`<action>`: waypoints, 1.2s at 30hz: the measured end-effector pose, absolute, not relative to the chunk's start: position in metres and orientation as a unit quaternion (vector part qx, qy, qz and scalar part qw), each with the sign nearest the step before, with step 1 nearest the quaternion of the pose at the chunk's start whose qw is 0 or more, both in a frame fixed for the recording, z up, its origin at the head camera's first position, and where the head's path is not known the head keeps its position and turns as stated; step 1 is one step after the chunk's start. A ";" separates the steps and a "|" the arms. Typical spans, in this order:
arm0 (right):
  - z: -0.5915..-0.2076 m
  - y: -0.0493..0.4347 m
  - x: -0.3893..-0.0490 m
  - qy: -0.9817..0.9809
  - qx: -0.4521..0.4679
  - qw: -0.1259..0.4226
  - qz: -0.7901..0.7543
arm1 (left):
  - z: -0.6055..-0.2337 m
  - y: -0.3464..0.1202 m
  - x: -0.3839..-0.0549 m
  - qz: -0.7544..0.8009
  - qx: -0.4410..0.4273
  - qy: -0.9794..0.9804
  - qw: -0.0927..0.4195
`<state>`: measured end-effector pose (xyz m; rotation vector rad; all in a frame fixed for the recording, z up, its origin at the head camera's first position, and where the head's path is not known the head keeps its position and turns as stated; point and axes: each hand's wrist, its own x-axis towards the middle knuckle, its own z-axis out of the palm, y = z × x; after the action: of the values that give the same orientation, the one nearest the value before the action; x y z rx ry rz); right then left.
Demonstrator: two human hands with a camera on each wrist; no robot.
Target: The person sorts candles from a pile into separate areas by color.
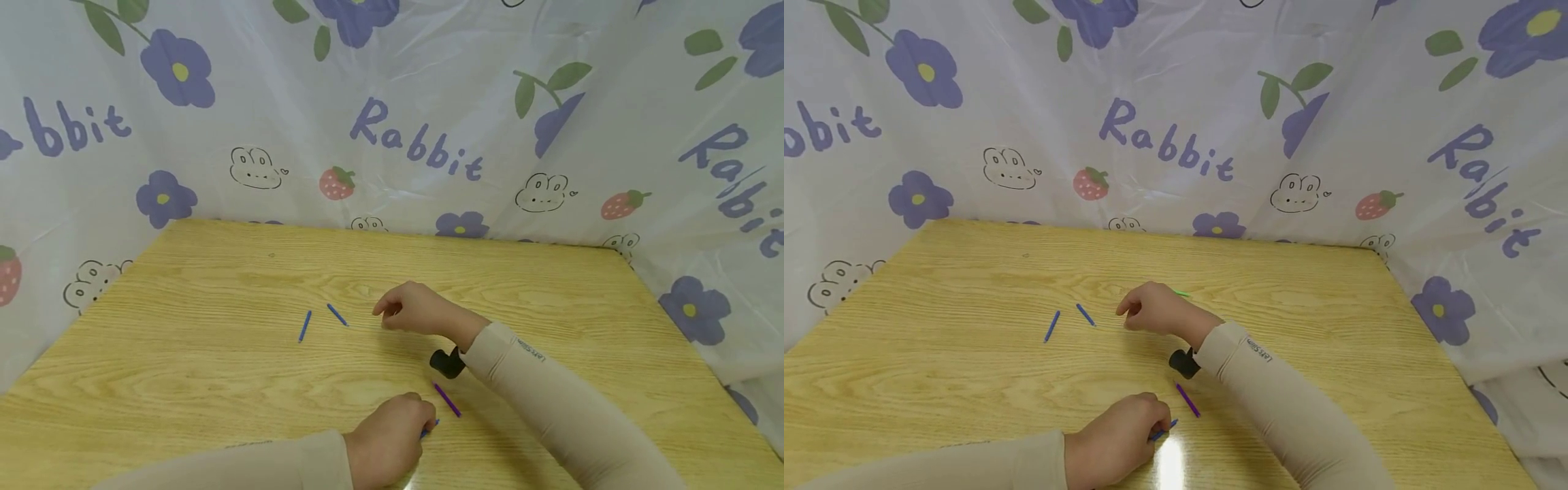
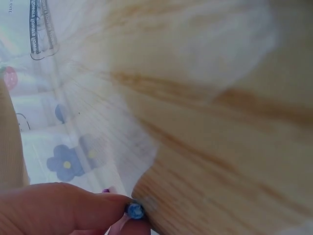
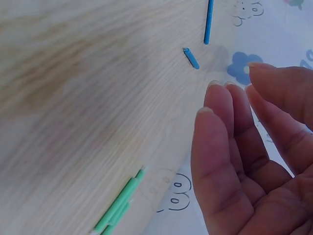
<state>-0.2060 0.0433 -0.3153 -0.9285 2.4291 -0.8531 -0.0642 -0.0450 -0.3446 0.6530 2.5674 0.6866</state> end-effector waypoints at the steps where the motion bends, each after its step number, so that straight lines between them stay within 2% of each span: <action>1: -0.316 0.046 -0.205 0.869 -0.330 0.202 -0.307 | -0.344 -0.045 -0.064 0.242 0.234 0.920 0.200; 9: -0.320 0.065 -0.191 0.873 -0.319 0.188 -0.316 | -0.343 -0.044 -0.065 0.251 0.229 0.916 0.213; 16: -0.322 0.079 -0.176 0.882 -0.303 0.181 -0.312 | -0.344 -0.042 -0.062 0.251 0.228 0.921 0.191; 28: -0.330 0.098 -0.160 0.895 -0.306 0.153 -0.287 | -0.343 -0.042 -0.062 0.243 0.233 0.923 0.186; 36: -0.335 0.105 -0.149 0.901 -0.283 0.164 -0.286 | -0.343 -0.042 -0.060 0.240 0.233 0.928 0.165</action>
<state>-0.1486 0.1051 -0.3345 -0.8065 2.5679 -0.8153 -0.0597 -0.0416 -0.3430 0.6642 2.6426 0.6841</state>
